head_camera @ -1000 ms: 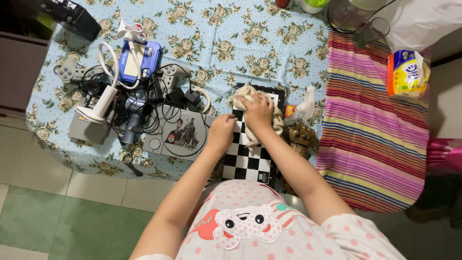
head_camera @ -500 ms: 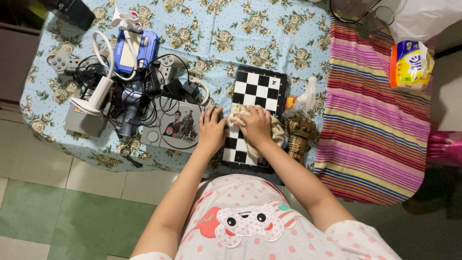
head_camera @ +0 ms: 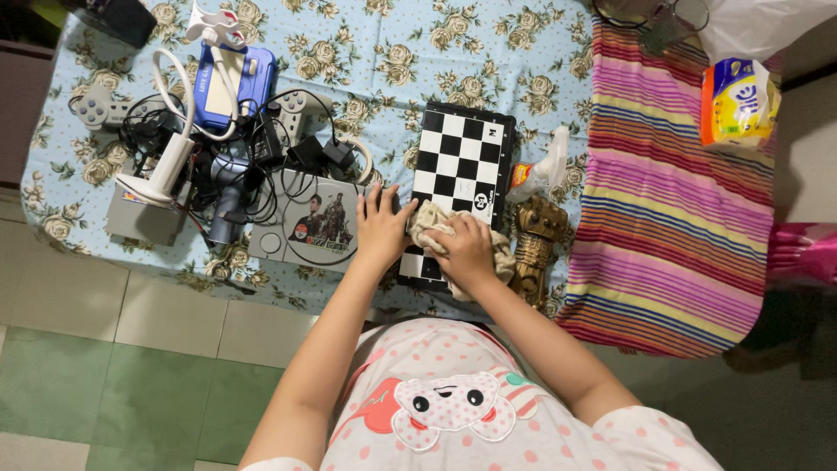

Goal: The person wipes a lightbulb box, a television, a chess board, and an electronic device using a cloth and a spray bottle.

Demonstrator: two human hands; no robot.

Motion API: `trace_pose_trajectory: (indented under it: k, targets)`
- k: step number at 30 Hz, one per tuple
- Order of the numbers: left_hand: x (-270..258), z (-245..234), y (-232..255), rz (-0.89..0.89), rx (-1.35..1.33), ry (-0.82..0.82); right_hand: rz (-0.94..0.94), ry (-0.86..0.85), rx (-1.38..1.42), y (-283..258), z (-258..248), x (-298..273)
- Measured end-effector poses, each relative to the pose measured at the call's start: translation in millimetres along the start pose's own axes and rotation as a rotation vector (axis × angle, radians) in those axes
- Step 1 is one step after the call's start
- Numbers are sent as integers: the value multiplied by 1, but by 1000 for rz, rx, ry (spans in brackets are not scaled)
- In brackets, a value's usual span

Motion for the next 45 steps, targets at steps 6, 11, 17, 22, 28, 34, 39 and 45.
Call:
trace_pose_trajectory:
  k: [6,11,17,22,28,34,39,45]
  targets:
    - [7,3,8,-31,93,-182,157,75,-178,80,30,55]
    - [3,1,11,-43,122,-199,291,112,-214,87,14,64]
    - [6,4,11,-113,133,-271,244,67,-205,35,4,-16]
    - [6,9,10,-107,135,-307,338,4,-162,49,18,-23]
    - [6,11,11,-65,157,-310,448,15,-180,96,28,49]
    - [3,11,11,-38,165,-257,339,3,-180,70,17,27]
    - [5,12,10,-43,145,-252,212,-49,-167,14,2,-44]
    - [4,18,9,-5,138,-233,128,-55,-178,34,23,-9]
Point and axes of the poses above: each hand's wrist, its own x-axis towards the middle knuckle, its own z-axis out of the palm, y = z × x, the point moved 7 cm from there along x, towards the middle knuckle, and after that the axes turned 6 degrees about -x, right-handed, at the moved point
